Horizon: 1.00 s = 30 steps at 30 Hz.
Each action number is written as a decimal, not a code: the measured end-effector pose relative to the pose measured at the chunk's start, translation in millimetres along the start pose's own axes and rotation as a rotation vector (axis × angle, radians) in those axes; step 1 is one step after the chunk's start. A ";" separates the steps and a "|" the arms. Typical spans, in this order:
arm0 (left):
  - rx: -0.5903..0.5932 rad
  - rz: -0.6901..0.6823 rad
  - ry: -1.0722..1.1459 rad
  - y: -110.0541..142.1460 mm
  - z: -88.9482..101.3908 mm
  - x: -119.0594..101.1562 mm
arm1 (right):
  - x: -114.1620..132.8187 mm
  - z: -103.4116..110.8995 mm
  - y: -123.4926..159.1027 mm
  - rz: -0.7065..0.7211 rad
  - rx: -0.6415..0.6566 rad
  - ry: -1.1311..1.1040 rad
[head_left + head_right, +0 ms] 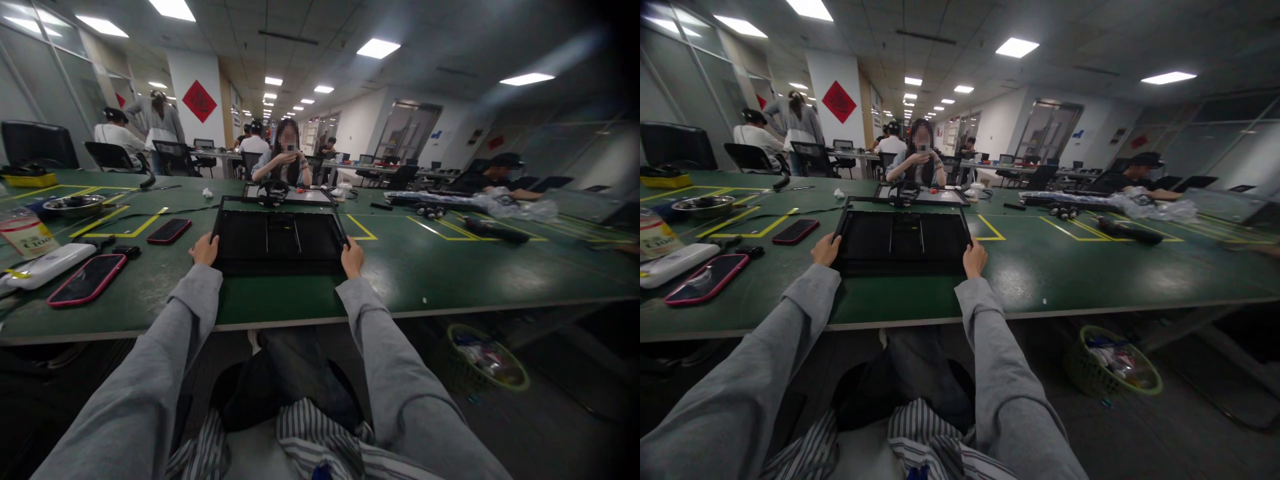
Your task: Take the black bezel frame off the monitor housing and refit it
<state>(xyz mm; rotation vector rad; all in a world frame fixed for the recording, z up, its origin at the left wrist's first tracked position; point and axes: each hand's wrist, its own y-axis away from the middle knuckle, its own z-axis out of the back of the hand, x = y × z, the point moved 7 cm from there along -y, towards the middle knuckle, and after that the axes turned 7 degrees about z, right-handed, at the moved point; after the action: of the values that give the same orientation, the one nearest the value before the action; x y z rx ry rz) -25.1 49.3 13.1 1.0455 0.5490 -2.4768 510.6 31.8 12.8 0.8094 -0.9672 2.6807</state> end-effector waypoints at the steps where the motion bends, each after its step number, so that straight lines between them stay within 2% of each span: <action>1: 0.025 0.019 0.001 -2.6 -2.6 4.8 | -2.2 -1.0 -0.1 -0.005 0.005 -0.014; 7: 0.070 0.055 0.023 -9.2 -8.2 22.1 | -11.5 -2.5 1.2 -0.066 0.007 -0.098; 12: 0.111 0.077 0.030 -8.2 -12.4 23.7 | -17.7 -5.1 -2.5 -0.061 0.020 -0.172; 19: 0.155 0.041 0.069 -6.5 -16.1 23.1 | -26.7 -2.7 -9.6 -0.061 0.009 -0.350; 25: 0.150 -0.047 0.126 -8.2 -18.1 17.3 | -34.2 -3.4 -10.5 -0.087 -0.006 -0.244; 30: 0.118 -0.054 0.112 -4.5 -14.0 16.9 | -36.3 -6.6 -10.8 -0.079 0.016 -0.199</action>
<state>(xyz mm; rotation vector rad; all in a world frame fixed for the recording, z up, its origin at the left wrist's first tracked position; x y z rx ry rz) -30.0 56.6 -7.6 1.2370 0.4752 -2.5351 541.7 44.9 -5.6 1.1109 -0.9349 2.5816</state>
